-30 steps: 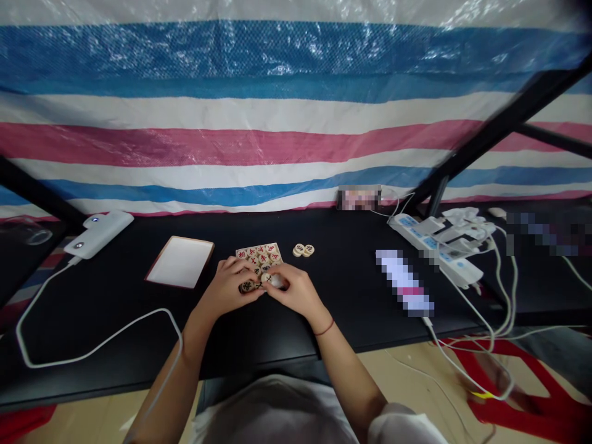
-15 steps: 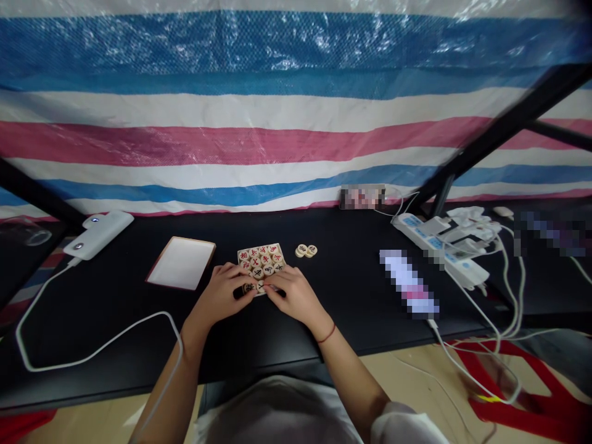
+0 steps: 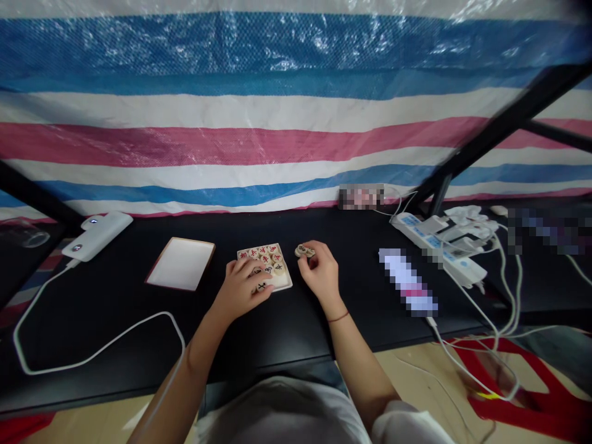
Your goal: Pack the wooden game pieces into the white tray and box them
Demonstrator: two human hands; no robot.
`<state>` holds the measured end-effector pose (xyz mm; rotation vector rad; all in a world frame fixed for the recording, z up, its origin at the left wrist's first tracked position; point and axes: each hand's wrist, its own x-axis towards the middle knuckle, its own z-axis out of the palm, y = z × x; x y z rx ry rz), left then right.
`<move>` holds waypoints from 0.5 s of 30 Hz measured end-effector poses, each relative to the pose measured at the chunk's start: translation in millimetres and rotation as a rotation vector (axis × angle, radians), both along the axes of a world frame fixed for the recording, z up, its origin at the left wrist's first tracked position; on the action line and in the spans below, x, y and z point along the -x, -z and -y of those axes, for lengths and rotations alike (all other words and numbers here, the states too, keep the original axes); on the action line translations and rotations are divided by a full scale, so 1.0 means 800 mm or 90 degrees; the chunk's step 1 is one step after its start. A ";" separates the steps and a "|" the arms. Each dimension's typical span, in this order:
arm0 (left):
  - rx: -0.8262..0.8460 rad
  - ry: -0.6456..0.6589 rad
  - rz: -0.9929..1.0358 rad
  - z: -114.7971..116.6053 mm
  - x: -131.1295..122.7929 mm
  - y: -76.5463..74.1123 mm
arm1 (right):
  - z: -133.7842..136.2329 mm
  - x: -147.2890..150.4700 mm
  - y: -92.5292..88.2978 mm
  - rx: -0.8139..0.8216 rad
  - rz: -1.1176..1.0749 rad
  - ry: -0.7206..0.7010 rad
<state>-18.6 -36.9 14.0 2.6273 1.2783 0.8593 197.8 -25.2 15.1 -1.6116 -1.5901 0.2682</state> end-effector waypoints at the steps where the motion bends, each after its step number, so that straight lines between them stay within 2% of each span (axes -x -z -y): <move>1: -0.001 0.001 -0.001 0.000 0.000 0.001 | -0.005 -0.005 0.001 0.030 0.045 -0.008; 5: -0.007 -0.009 0.015 0.000 0.003 0.002 | -0.020 -0.014 0.001 0.155 0.215 -0.067; 8: -0.014 -0.022 0.044 -0.002 0.005 0.002 | -0.022 -0.014 0.002 0.197 0.250 -0.070; 12: -0.031 -0.060 0.080 -0.007 0.006 0.001 | -0.019 -0.013 0.004 0.153 0.193 -0.085; 15: -0.040 -0.051 0.091 -0.013 0.001 -0.001 | -0.015 -0.005 0.006 0.041 0.031 -0.098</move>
